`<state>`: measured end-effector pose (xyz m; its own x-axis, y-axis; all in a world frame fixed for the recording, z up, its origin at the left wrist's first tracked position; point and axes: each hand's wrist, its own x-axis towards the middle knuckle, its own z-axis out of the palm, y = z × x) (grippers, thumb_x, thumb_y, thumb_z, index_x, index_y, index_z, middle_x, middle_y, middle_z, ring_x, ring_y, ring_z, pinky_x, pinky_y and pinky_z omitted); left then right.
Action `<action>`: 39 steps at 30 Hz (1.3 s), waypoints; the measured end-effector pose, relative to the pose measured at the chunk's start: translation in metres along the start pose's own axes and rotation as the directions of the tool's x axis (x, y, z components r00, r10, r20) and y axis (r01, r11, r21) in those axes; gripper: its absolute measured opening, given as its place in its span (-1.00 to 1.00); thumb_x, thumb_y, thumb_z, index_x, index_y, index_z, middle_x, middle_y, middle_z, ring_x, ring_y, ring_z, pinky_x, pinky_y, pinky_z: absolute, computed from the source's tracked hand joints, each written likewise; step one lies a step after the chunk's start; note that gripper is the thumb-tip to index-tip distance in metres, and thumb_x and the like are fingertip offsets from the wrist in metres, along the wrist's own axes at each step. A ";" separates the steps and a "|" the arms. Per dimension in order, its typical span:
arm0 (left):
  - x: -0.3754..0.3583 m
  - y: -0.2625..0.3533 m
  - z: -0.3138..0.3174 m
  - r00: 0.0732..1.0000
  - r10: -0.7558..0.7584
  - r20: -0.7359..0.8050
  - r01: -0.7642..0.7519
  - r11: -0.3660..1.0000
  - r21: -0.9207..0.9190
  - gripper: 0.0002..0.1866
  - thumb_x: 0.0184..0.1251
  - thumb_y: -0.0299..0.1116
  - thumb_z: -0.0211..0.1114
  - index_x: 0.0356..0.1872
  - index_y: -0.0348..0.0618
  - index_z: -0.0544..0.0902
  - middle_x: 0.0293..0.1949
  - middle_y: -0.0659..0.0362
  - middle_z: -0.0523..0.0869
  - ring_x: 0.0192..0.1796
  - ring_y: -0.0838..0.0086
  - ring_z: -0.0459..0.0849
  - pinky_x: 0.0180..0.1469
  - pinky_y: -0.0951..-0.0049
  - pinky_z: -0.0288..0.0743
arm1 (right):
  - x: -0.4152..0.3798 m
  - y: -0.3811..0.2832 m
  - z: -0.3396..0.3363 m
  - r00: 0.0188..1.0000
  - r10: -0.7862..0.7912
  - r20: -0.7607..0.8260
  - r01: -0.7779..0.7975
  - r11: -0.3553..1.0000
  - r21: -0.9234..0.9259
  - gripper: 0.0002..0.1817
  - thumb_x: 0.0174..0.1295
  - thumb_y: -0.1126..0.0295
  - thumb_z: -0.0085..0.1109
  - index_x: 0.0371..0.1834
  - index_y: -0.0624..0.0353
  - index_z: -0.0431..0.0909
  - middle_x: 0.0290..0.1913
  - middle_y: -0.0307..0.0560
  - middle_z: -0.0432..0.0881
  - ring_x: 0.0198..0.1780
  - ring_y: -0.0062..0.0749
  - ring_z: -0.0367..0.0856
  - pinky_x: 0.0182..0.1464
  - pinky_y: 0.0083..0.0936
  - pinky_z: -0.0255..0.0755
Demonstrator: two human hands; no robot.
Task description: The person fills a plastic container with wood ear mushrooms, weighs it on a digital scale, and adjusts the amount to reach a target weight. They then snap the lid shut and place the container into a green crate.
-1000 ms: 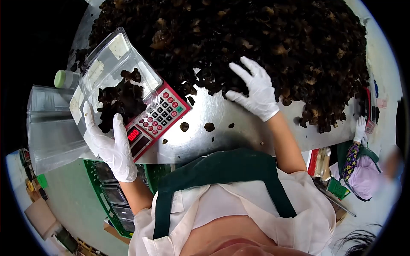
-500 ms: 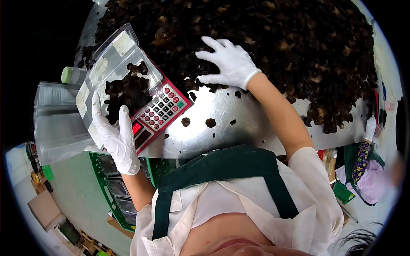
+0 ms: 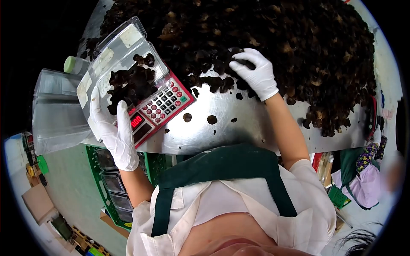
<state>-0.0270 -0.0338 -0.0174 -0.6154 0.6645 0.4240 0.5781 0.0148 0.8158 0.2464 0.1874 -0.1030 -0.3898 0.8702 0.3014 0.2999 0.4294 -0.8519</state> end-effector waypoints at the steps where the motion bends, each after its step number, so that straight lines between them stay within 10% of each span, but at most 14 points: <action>1: -0.002 0.001 -0.003 1.000 0.001 -0.007 -0.001 1.000 -0.003 -0.35 0.49 -0.54 0.27 0.56 -0.24 0.31 0.51 0.01 0.37 0.51 0.29 0.38 0.55 0.27 0.22 | 0.007 -0.009 -0.007 0.969 0.236 0.069 -0.245 0.945 0.216 -0.65 0.19 0.23 0.56 -0.04 0.17 0.78 -0.02 -0.10 0.76 0.01 -0.38 0.73 0.10 -0.51 0.59; 2: -0.004 0.002 -0.006 0.997 -0.064 -0.051 0.061 0.997 -0.049 -0.36 0.49 -0.56 0.26 0.56 -0.22 0.31 0.52 0.03 0.36 0.51 0.32 0.37 0.54 0.29 0.23 | 0.014 -0.021 -0.013 0.881 0.437 0.184 -0.473 0.787 0.396 -0.66 0.25 0.22 0.53 -0.03 0.21 0.77 -0.03 -0.12 0.77 0.01 -0.42 0.73 0.10 -0.53 0.58; 5: -0.006 -0.008 -0.016 0.986 -0.132 -0.099 0.124 0.989 -0.086 -0.36 0.50 -0.58 0.24 0.57 -0.19 0.31 0.53 0.06 0.34 0.52 0.34 0.36 0.52 0.32 0.26 | 0.031 -0.023 -0.022 0.806 0.324 0.496 -0.587 0.329 0.740 -0.66 0.47 0.18 0.29 0.08 0.23 0.69 -0.04 -0.04 0.78 -0.11 -0.48 0.73 -0.04 -0.52 0.65; 9: -0.006 -0.015 -0.019 0.991 -0.079 -0.106 0.077 0.997 -0.027 -0.38 0.47 -0.52 0.29 0.53 -0.21 0.36 0.45 0.04 0.42 0.46 0.30 0.42 0.51 0.28 0.25 | 0.046 -0.037 -0.016 0.667 0.130 0.733 -0.738 -0.012 0.674 -0.69 0.47 0.18 0.27 0.05 0.18 0.70 -0.01 -0.03 0.79 -0.08 -0.45 0.75 -0.07 -0.48 0.66; 10: -0.005 -0.017 -0.024 0.996 -0.016 -0.083 0.023 0.996 0.086 -0.38 0.45 -0.50 0.31 0.51 -0.22 0.39 0.41 0.01 0.46 0.43 0.26 0.44 0.50 0.26 0.25 | 0.053 -0.050 -0.008 0.650 0.105 0.753 -0.756 -0.010 0.654 -0.69 0.47 0.18 0.27 0.05 0.18 0.70 -0.01 -0.03 0.79 -0.08 -0.45 0.75 -0.07 -0.48 0.66; 12: -0.001 -0.015 -0.030 0.997 0.072 -0.041 -0.055 0.944 0.325 -0.36 0.37 -0.48 0.36 0.48 -0.24 0.43 0.29 -0.05 0.53 0.37 0.14 0.46 0.47 0.24 0.25 | 0.067 -0.083 0.013 0.770 0.176 0.613 -0.622 0.419 0.661 -0.69 0.46 0.18 0.27 0.05 0.18 0.70 -0.01 -0.07 0.79 -0.09 -0.46 0.75 -0.04 -0.49 0.65; 17: 0.010 0.001 -0.026 0.998 -0.059 -0.019 0.059 0.998 -0.008 -0.23 0.27 -0.56 0.38 0.54 -0.26 0.33 0.54 -0.05 0.36 0.59 0.23 0.30 0.61 0.23 0.10 | 0.094 -0.168 0.081 0.823 -0.157 0.545 -0.158 0.860 0.485 -0.68 0.40 0.22 0.35 0.06 0.20 0.74 -0.03 -0.16 0.78 -0.02 -0.49 0.72 0.09 -0.54 0.58; 18: 0.011 0.003 -0.024 1.000 0.003 -0.002 -0.003 1.000 -0.002 -0.20 0.27 -0.63 0.37 0.55 -0.27 0.27 0.46 -0.03 0.40 0.47 0.21 0.44 0.51 0.25 0.34 | 0.094 -0.178 0.095 0.795 -0.253 0.551 0.000 0.909 0.417 -0.68 0.35 0.23 0.40 0.06 0.17 0.75 -0.02 -0.15 0.77 0.01 -0.43 0.72 0.14 -0.51 0.58; 20: 0.015 0.011 -0.027 0.990 -0.107 0.092 0.105 0.994 0.023 -0.13 0.22 -0.56 0.43 0.58 -0.27 0.24 0.48 -0.06 0.38 0.46 0.18 0.45 0.48 0.22 0.37 | 0.093 -0.176 0.127 0.630 -0.612 0.478 0.602 0.774 0.198 -0.60 0.30 0.07 0.42 0.09 0.03 0.75 0.13 -0.03 0.70 0.12 -0.21 0.71 0.17 -0.38 0.60; 23: 0.018 -0.026 -0.026 0.981 0.097 0.168 -0.116 0.987 0.111 0.04 0.08 -0.36 0.55 0.61 -0.26 0.18 0.47 -0.15 0.39 0.44 0.07 0.48 0.46 0.20 0.41 | 0.082 -0.175 0.146 0.428 -0.501 0.752 0.822 0.562 -0.093 -0.31 0.28 -0.32 0.23 0.33 -0.13 0.60 0.38 0.04 0.52 0.28 0.00 0.60 0.24 -0.15 0.58; 27: 0.015 -0.035 -0.024 0.981 0.090 0.169 -0.116 0.982 0.151 0.08 0.07 -0.27 0.59 0.61 -0.23 0.18 0.49 -0.15 0.39 0.47 0.02 0.44 0.46 0.18 0.40 | 0.089 -0.167 0.137 0.569 -0.607 0.554 0.722 0.692 0.016 -0.19 0.35 -0.46 -0.03 0.49 -0.19 0.39 0.40 0.04 0.50 0.33 0.07 0.56 0.27 -0.05 0.53; 31: 0.020 -0.029 -0.027 0.980 0.087 0.178 -0.123 0.973 0.198 0.06 0.08 -0.29 0.60 0.61 -0.23 0.18 0.48 -0.13 0.38 0.50 0.06 0.41 0.47 0.18 0.39 | 0.088 -0.154 0.135 0.726 -0.570 0.385 0.504 0.822 0.266 -0.60 0.45 0.02 0.25 0.18 0.00 0.65 0.09 -0.06 0.74 0.15 -0.10 0.70 0.24 -0.29 0.55; 34: 0.025 -0.019 -0.026 0.989 -0.045 0.142 0.081 0.964 -0.253 -0.01 0.12 -0.35 0.57 0.59 -0.18 0.24 0.51 -0.05 0.33 0.54 0.20 0.35 0.54 0.18 0.31 | 0.090 -0.151 0.139 0.758 -0.472 0.449 0.366 0.879 0.306 -0.72 0.49 0.28 0.24 0.18 0.06 0.66 0.18 -0.18 0.73 0.23 -0.38 0.66 0.31 -0.40 0.50; 39: 0.036 -0.012 -0.051 0.995 -0.081 0.053 0.087 0.989 -0.117 -0.12 0.20 -0.41 0.46 0.57 -0.23 0.27 0.51 -0.13 0.38 0.60 0.17 0.27 0.61 0.18 0.13 | 0.097 -0.174 0.136 0.798 -0.323 0.509 -0.085 0.776 0.625 -0.74 0.57 0.23 0.11 0.11 0.09 0.69 0.01 -0.35 0.76 0.08 -0.63 0.63 0.17 -0.59 0.50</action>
<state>-0.0831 -0.0481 0.0085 -0.6311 0.6994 0.3354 0.4559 -0.0154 0.8899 0.0380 0.1644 0.0164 -0.8513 0.4322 0.2976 -0.2787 0.1080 -0.9543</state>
